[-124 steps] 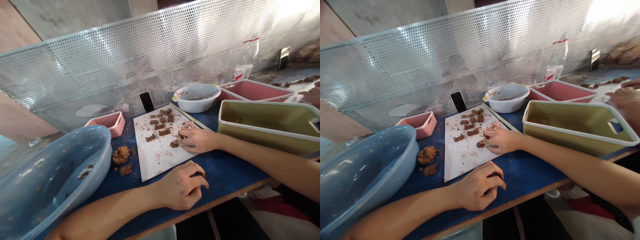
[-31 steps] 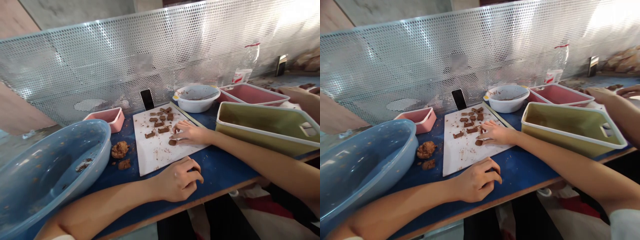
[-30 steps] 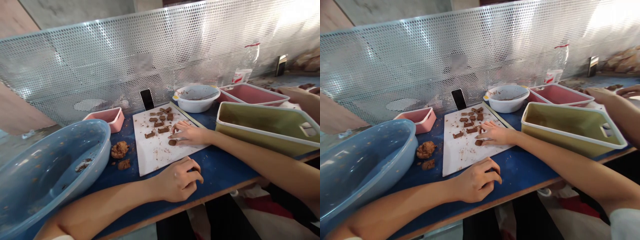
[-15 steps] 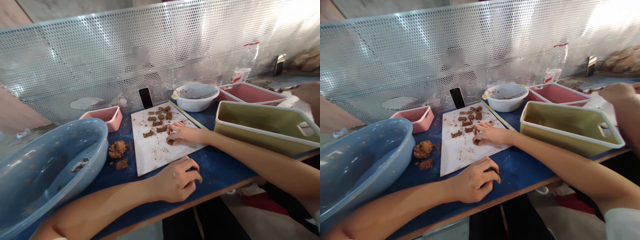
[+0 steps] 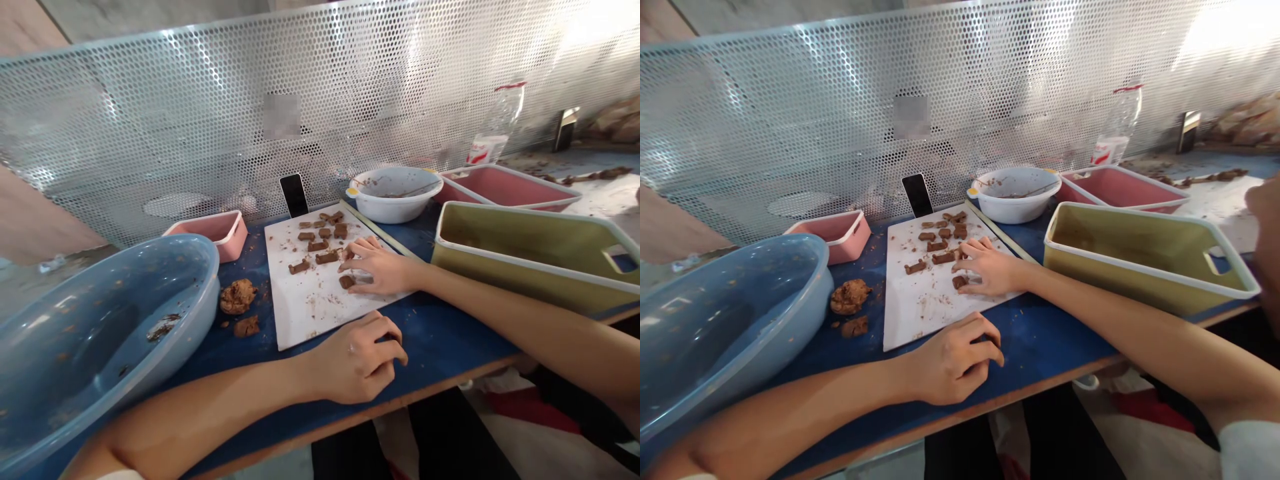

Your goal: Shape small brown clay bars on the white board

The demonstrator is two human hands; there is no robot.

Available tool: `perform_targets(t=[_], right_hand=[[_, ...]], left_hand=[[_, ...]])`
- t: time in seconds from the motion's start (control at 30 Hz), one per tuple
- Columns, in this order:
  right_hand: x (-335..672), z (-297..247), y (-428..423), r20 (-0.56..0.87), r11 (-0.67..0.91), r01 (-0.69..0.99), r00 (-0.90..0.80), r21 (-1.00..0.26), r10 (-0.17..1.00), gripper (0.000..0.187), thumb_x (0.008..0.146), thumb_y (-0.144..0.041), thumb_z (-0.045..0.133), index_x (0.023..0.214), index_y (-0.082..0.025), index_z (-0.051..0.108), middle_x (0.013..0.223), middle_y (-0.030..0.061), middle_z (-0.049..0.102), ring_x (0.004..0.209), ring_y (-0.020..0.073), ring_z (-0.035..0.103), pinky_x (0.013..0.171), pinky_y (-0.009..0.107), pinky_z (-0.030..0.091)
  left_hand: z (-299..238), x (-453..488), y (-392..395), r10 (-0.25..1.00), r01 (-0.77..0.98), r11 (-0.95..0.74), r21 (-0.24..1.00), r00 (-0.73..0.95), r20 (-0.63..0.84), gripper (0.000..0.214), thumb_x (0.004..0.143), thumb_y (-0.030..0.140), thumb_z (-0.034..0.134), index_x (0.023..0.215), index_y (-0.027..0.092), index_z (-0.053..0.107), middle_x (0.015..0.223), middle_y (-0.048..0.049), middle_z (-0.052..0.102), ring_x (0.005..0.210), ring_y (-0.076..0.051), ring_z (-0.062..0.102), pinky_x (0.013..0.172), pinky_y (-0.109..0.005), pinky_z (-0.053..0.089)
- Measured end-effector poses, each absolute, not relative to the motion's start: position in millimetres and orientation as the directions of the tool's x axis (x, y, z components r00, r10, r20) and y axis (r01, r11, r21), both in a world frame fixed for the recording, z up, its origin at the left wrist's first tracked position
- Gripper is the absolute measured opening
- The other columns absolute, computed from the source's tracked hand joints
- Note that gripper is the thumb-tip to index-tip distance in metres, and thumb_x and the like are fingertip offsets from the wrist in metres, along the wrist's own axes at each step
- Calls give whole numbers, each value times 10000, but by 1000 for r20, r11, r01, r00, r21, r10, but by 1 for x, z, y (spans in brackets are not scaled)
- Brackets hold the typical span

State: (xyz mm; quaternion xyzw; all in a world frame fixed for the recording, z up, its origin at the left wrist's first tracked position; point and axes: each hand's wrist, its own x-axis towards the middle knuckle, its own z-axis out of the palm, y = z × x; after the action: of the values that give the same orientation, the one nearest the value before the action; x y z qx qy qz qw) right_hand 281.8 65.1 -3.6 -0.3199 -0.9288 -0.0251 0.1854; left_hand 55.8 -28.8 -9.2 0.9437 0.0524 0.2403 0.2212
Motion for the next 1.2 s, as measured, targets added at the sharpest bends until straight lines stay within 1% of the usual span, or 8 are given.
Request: perform_targets(t=[0.17,0.33,0.47,0.73,0.9,0.97,1.07,1.2], right_hand=[[284,-3,65,348,809,569,-737,-144,580,300,1072,-448,667,1278,-279,805,1293,137,647,1170,323,535,1010,519,389],[281,-5,66,349,788,578,-708,-213,614,262,1047,-452,709,1194,-268,822,1292,136,644,1193,326,534,1030,517,387],[280,-7,67,344,768,590,-687,-251,640,239,1018,-443,745,1145,-255,818,1278,131,634,1195,325,538,1038,518,386],[276,-10,62,394,761,622,-663,-184,637,233,1033,-441,703,1084,-244,817,1232,129,657,1157,313,542,985,498,348],[271,-13,55,410,725,682,-637,-96,653,393,980,-544,748,1165,-198,766,1248,163,644,1169,350,512,1011,537,341],[270,-14,54,421,719,690,-631,-79,652,376,971,-535,760,1131,-195,760,1235,159,646,1170,352,514,1024,547,334],[269,-14,52,439,723,682,-621,-105,649,264,987,-461,751,1064,-210,773,1213,137,656,1163,338,536,1038,550,318],[267,-16,54,461,713,679,-582,-178,670,212,993,-425,743,1012,-217,778,1163,117,676,1143,319,553,1049,547,306]], left_hand=[[-8,56,-29,213,2,-895,447,881,423,245,1024,84,514,1055,120,755,1179,-141,709,1043,-203,645,982,-378,627],[-7,56,-29,215,3,-889,458,886,411,234,1024,85,521,1055,126,750,1179,-140,705,1038,-204,645,994,-388,624],[-7,56,-29,214,-11,-890,457,873,439,230,1019,81,529,1047,132,751,1158,-132,703,1033,-206,651,973,-356,617],[-7,56,-29,217,12,-889,457,891,399,232,1025,89,520,1050,127,748,1162,-133,705,1041,-204,636,993,-381,618],[-6,55,-30,215,4,-898,440,877,430,231,1019,87,527,1043,136,751,1145,-124,711,1002,-197,646,992,-369,609],[-6,56,-30,209,-8,-902,431,866,455,244,1019,84,521,1035,134,759,1127,-119,712,993,-194,651,993,-352,605],[-5,56,-30,206,-17,-903,429,860,467,255,1024,84,515,1033,125,767,1123,-124,712,995,-194,655,987,-336,605],[-5,57,-30,213,-11,-902,432,858,467,258,1031,89,511,1038,132,765,1129,-123,714,1001,-198,656,970,-337,611]])
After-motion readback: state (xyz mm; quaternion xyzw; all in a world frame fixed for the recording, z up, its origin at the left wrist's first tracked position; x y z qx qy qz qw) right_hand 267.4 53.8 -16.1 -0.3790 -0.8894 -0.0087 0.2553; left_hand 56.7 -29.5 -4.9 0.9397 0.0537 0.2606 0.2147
